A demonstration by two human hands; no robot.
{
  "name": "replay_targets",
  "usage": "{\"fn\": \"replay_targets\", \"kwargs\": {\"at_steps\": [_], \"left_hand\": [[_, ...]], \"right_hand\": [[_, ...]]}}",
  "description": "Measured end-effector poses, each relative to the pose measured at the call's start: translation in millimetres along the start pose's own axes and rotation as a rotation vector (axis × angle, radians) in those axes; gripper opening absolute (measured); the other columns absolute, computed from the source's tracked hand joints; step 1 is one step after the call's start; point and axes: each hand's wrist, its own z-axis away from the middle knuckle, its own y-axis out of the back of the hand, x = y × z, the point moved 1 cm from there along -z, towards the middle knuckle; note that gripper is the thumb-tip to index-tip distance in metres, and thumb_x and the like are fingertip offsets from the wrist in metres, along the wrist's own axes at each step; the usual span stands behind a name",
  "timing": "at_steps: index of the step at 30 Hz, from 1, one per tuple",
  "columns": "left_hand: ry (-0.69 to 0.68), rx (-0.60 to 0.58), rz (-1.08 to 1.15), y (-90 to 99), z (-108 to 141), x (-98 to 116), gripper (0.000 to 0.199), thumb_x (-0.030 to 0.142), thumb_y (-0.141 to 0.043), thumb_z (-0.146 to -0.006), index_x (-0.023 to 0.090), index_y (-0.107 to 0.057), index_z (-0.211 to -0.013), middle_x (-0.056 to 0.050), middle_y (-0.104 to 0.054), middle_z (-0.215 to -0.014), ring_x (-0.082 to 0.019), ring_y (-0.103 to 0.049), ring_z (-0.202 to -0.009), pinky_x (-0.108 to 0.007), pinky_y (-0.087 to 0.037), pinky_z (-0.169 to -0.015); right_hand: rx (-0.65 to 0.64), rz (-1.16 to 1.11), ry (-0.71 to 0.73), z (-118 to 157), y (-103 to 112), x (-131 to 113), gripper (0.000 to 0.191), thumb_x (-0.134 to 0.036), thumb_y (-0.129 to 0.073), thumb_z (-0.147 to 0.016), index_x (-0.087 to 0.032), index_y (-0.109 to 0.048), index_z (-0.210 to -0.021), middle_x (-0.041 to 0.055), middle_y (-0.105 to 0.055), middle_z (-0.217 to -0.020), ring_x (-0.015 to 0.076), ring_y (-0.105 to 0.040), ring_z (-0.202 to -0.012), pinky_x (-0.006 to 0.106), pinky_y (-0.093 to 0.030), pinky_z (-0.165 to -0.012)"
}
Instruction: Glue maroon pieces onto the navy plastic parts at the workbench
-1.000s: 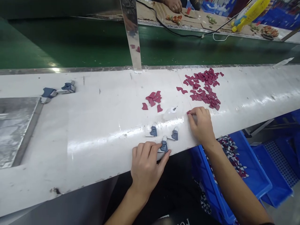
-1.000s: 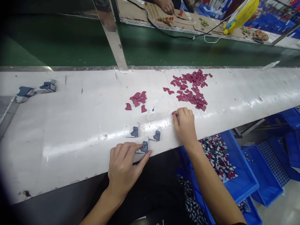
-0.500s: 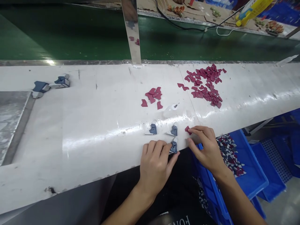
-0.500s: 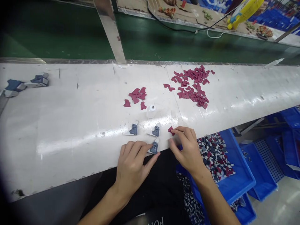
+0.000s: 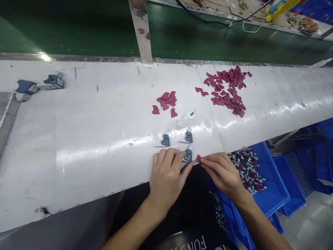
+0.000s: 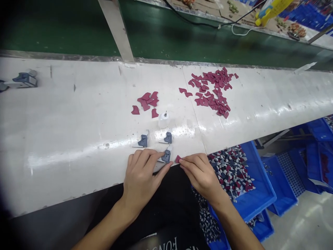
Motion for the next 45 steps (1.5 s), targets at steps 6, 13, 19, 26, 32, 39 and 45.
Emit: {"fn": "replay_targets", "kwargs": {"at_steps": [6, 13, 19, 26, 32, 39, 45], "left_hand": [[-0.020, 0.020, -0.046, -1.2, 0.3, -0.5, 0.018, 0.030, -0.078, -0.103, 0.016, -0.072, -0.113, -0.007, -0.073, -0.098, -0.023, -0.060, -0.091, -0.037, -0.046, -0.080], [-0.013, 0.005, -0.021, -0.9, 0.5, -1.0, 0.019, 0.028, -0.079, -0.102, 0.016, -0.072, -0.113, -0.006, -0.072, -0.098, -0.023, -0.059, -0.090, -0.038, -0.044, -0.079], [0.011, -0.014, -0.006, -0.7, 1.7, -0.5, 0.016, 0.028, -0.076, -0.104, 0.017, -0.072, -0.114, -0.006, -0.073, -0.098, -0.024, -0.059, -0.090, -0.038, -0.044, -0.079], [0.013, 0.000, 0.006, -1.3, 1.6, 0.6, 0.012, 0.028, -0.073, -0.105, 0.017, -0.073, -0.109, -0.006, -0.071, -0.097, -0.023, -0.057, -0.088, -0.038, -0.042, -0.079], [0.004, 0.008, 0.006, -0.6, 0.5, 0.9, 0.013, 0.026, -0.075, -0.104, 0.016, -0.072, -0.111, -0.005, -0.070, -0.096, -0.023, -0.057, -0.088, -0.038, -0.041, -0.079], [0.006, -0.012, 0.013, -0.7, -0.1, 0.1, 0.012, 0.026, -0.075, -0.104, 0.016, -0.072, -0.110, -0.004, -0.070, -0.095, -0.023, -0.056, -0.087, -0.038, -0.041, -0.078], [-0.006, -0.027, 0.002, -0.4, 0.1, 0.0, 0.013, 0.025, -0.074, -0.105, 0.015, -0.071, -0.112, -0.004, -0.069, -0.096, -0.023, -0.055, -0.088, -0.038, -0.039, -0.078]], "right_hand": [[0.032, -0.231, -0.345, -15.4, 10.2, -11.9, 0.020, -0.016, -0.067, -0.108, -0.031, -0.078, -0.116, 0.0043, -0.084, -0.111, 0.0250, -0.081, -0.105, 0.041, -0.068, -0.091], [-0.056, -0.470, -0.558, -39.7, 7.9, -16.1, 0.017, -0.032, -0.070, -0.110, -0.031, -0.086, -0.114, 0.0032, -0.077, -0.095, 0.0198, -0.074, -0.083, 0.035, -0.065, -0.077], [-0.080, -0.729, -0.701, -47.2, -8.3, -16.5, 0.020, -0.042, -0.079, -0.103, -0.026, -0.081, -0.115, 0.0024, -0.076, -0.087, 0.0176, -0.071, -0.070, 0.033, -0.067, -0.066], [-0.118, -0.622, -0.707, -55.4, -12.3, -16.7, 0.019, -0.043, -0.082, -0.099, -0.024, -0.084, -0.104, 0.0035, -0.076, -0.084, 0.0166, -0.068, -0.064, 0.028, -0.062, -0.054], [-0.079, -0.598, -0.700, -56.0, -18.1, -18.9, 0.014, -0.037, -0.084, -0.096, -0.025, -0.077, -0.096, 0.0007, -0.073, -0.079, 0.0174, -0.069, -0.066, 0.026, -0.056, -0.050], [-0.161, -0.398, -0.546, -58.0, -14.5, -25.3, 0.013, -0.029, -0.072, -0.106, -0.025, -0.070, -0.094, 0.0006, -0.075, -0.087, 0.0194, -0.072, -0.078, 0.033, -0.059, -0.071], [-0.100, -0.460, -0.709, -47.9, -19.8, -35.7, 0.028, -0.043, -0.071, -0.108, -0.024, -0.063, -0.088, -0.0019, -0.070, -0.079, 0.0147, -0.064, -0.065, 0.028, -0.047, -0.059]]}}
